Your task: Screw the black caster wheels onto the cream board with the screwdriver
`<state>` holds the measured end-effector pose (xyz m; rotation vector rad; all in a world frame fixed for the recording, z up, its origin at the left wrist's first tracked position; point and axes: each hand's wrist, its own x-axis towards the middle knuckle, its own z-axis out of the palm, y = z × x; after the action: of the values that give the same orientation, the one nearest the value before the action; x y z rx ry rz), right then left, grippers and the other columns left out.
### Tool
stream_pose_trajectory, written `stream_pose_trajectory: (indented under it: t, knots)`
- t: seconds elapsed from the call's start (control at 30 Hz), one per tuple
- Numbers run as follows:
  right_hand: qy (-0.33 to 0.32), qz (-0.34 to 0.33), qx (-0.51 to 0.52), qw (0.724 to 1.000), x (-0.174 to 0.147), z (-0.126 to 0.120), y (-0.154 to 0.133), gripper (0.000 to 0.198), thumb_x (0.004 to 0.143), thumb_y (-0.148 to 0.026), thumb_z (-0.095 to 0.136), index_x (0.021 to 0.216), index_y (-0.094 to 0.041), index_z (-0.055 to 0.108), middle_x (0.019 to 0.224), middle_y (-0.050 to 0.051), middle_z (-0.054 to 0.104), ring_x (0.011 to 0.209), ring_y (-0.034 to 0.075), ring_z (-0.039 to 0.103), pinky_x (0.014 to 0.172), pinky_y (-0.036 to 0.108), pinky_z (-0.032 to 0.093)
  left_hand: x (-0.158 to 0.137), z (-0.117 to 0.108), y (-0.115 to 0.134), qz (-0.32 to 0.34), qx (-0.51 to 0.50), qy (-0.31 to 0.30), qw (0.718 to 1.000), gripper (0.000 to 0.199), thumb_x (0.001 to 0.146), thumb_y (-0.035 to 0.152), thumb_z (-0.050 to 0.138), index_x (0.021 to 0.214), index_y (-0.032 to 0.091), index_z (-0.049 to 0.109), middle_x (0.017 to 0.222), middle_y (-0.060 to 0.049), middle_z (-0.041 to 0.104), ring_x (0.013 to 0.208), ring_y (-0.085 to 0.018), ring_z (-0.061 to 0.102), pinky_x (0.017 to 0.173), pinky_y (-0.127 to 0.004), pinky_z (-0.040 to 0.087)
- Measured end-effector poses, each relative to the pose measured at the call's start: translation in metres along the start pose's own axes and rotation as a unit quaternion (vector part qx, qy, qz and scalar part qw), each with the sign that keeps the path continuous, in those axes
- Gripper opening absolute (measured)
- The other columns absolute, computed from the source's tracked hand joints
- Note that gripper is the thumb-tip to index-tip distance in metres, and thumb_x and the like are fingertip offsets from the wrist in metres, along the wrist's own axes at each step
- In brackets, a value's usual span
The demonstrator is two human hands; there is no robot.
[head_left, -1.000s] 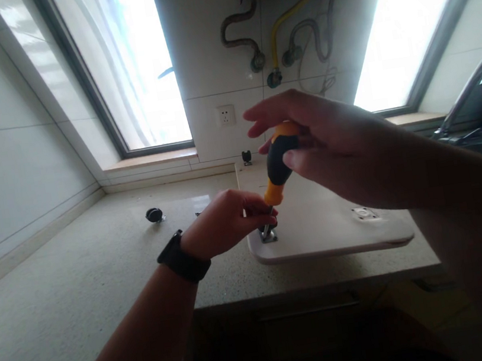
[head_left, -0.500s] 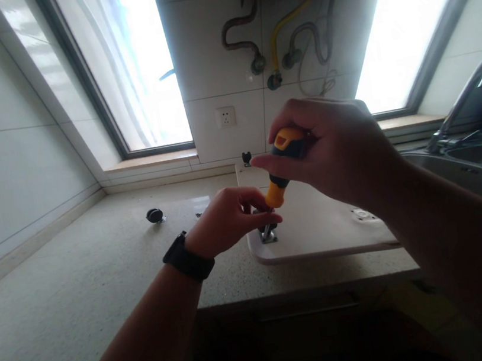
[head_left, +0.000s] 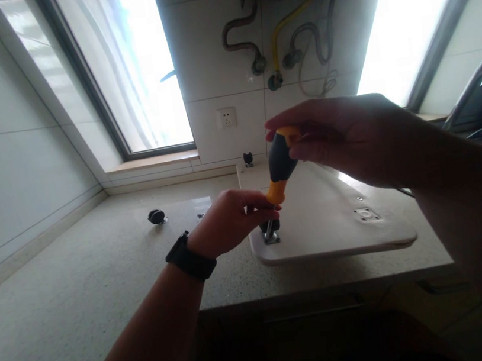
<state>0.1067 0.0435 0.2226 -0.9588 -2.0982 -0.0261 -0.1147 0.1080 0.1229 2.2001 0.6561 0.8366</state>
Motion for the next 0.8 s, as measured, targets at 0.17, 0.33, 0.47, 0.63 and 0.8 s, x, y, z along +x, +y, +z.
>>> stream_pose_trajectory:
  t: [0.17,0.33,0.47,0.63,0.8]
  knots:
    - [0.078,0.040,-0.092,0.992,0.002,0.009,-0.005,0.045,0.075,-0.058,0.082,0.098,-0.021,0.072,0.087,0.005,0.071,0.075,0.023,0.067,0.062,0.040,0.056,-0.001,0.001,0.003,0.010,0.028,-0.007,1.000,0.023,0.092,0.037,0.075,0.109,0.021,0.077,0.092,-0.002,0.077,0.068,-0.011,0.062,0.064,-0.025,0.049]
    - [0.117,0.079,-0.187,0.972,0.007,0.019,-0.015,0.054,0.067,-0.073,0.081,0.078,-0.025,0.058,0.068,0.004,0.057,0.065,0.022,0.055,0.059,0.041,0.048,0.001,0.004,0.002,-0.003,0.026,0.036,0.999,0.029,0.083,0.044,0.083,0.096,0.019,0.076,0.084,-0.001,0.074,0.059,-0.008,0.052,0.056,-0.023,0.041]
    - [0.082,0.069,-0.151,0.983,0.012,0.014,-0.018,0.050,0.074,-0.069,0.076,0.085,-0.023,0.061,0.078,0.007,0.062,0.071,0.025,0.061,0.058,0.041,0.049,0.001,0.003,0.001,-0.008,0.003,0.014,1.000,0.021,0.089,0.038,0.078,0.098,0.019,0.078,0.087,-0.004,0.076,0.074,-0.014,0.066,0.069,-0.028,0.053]
    - [-0.049,-0.015,-0.054,0.997,0.016,-0.009,-0.013,0.040,0.088,-0.052,0.063,0.123,-0.034,0.071,0.109,0.002,0.072,0.097,0.026,0.069,0.073,0.042,0.058,0.000,-0.001,-0.003,-0.010,-0.040,-0.011,0.999,0.021,0.090,0.034,0.077,0.104,0.019,0.079,0.097,-0.006,0.080,0.088,-0.019,0.074,0.086,-0.035,0.059]
    - [-0.091,-0.008,-0.035,0.995,0.019,-0.015,-0.006,0.037,0.086,-0.043,0.065,0.120,-0.035,0.076,0.107,0.001,0.076,0.095,0.025,0.071,0.084,0.046,0.058,0.002,-0.002,-0.005,-0.019,-0.072,-0.026,0.997,0.022,0.090,0.032,0.078,0.105,0.017,0.080,0.102,-0.008,0.081,0.094,-0.020,0.076,0.094,-0.037,0.059]
